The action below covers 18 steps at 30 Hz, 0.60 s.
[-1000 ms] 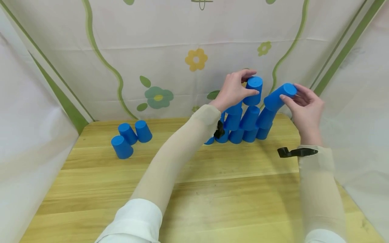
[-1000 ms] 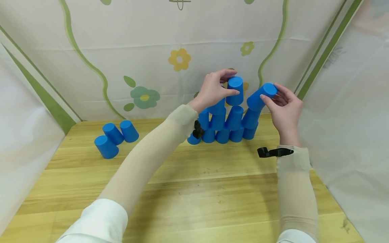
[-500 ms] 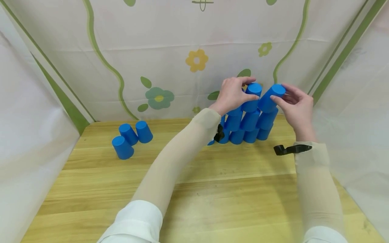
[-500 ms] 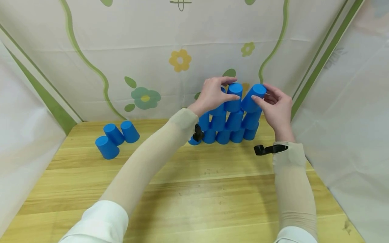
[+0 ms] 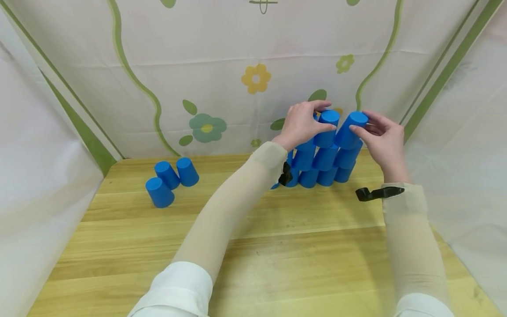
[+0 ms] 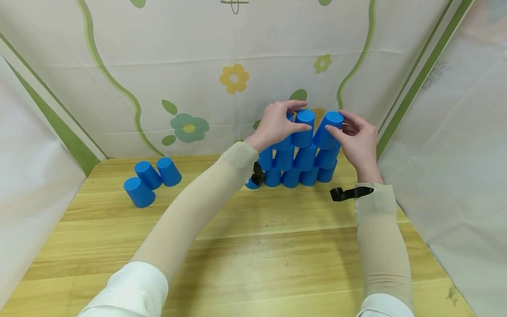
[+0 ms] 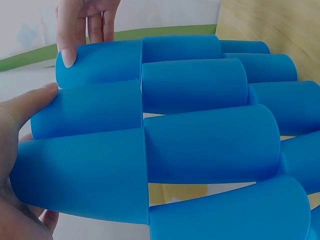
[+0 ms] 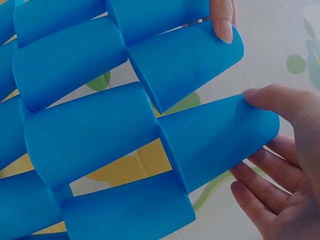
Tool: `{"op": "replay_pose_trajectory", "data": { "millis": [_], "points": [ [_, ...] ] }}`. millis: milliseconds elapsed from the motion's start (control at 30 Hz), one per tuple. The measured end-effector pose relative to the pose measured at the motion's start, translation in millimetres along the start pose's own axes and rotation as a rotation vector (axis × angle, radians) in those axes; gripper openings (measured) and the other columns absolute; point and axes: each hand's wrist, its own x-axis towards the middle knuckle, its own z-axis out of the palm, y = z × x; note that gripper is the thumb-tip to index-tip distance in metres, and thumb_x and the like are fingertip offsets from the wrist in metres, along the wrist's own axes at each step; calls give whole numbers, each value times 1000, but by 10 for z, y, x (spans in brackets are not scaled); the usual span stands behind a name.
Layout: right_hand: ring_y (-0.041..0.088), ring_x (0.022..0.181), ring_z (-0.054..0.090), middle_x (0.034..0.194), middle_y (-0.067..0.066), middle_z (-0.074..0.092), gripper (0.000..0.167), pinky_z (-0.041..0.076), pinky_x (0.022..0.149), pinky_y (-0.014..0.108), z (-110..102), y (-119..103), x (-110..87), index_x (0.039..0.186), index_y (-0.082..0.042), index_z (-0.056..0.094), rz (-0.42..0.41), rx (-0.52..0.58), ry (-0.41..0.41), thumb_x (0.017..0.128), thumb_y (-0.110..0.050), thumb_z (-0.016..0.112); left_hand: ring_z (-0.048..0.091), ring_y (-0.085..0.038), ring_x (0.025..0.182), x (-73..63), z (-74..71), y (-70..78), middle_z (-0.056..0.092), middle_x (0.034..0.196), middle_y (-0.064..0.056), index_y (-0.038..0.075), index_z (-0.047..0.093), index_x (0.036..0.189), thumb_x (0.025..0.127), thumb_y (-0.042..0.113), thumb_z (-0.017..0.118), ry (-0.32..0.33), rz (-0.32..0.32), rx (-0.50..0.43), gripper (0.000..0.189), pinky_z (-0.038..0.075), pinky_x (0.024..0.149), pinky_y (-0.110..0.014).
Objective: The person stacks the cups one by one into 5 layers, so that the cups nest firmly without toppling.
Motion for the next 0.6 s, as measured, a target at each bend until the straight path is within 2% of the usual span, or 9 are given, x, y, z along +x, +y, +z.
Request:
{"op": "replay_pose_trajectory", "data": {
  "millis": [200, 433, 600],
  "points": [
    [18, 117, 62, 139, 4, 62, 57, 47, 105, 34, 34, -26, -3, 143, -26, 62, 3, 5, -7, 90, -38, 79, 58, -10, 120, 7, -54, -12, 62, 138, 6, 24, 53, 150, 92, 39, 77, -22, -11, -68, 65, 46, 99, -22],
    [20, 118, 62, 138, 4, 62, 57, 48, 105, 35, 57, -39, -22, 143, -26, 61, -2, -12, 1, 90, -39, 78, 61, -10, 117, 14, -84, 6, 63, 137, 5, 25, 51, 151, 91, 40, 78, -44, -27, -50, 68, 49, 97, -23],
    [18, 117, 62, 138, 4, 62, 57, 48, 104, 34, 58, -34, -23, 143, -26, 62, -4, -5, 6, 90, -39, 78, 60, -13, 118, 12, -60, 20, 63, 136, 3, 22, 54, 147, 92, 40, 77, -61, -30, -43, 62, 50, 96, -24]
  ]
}}
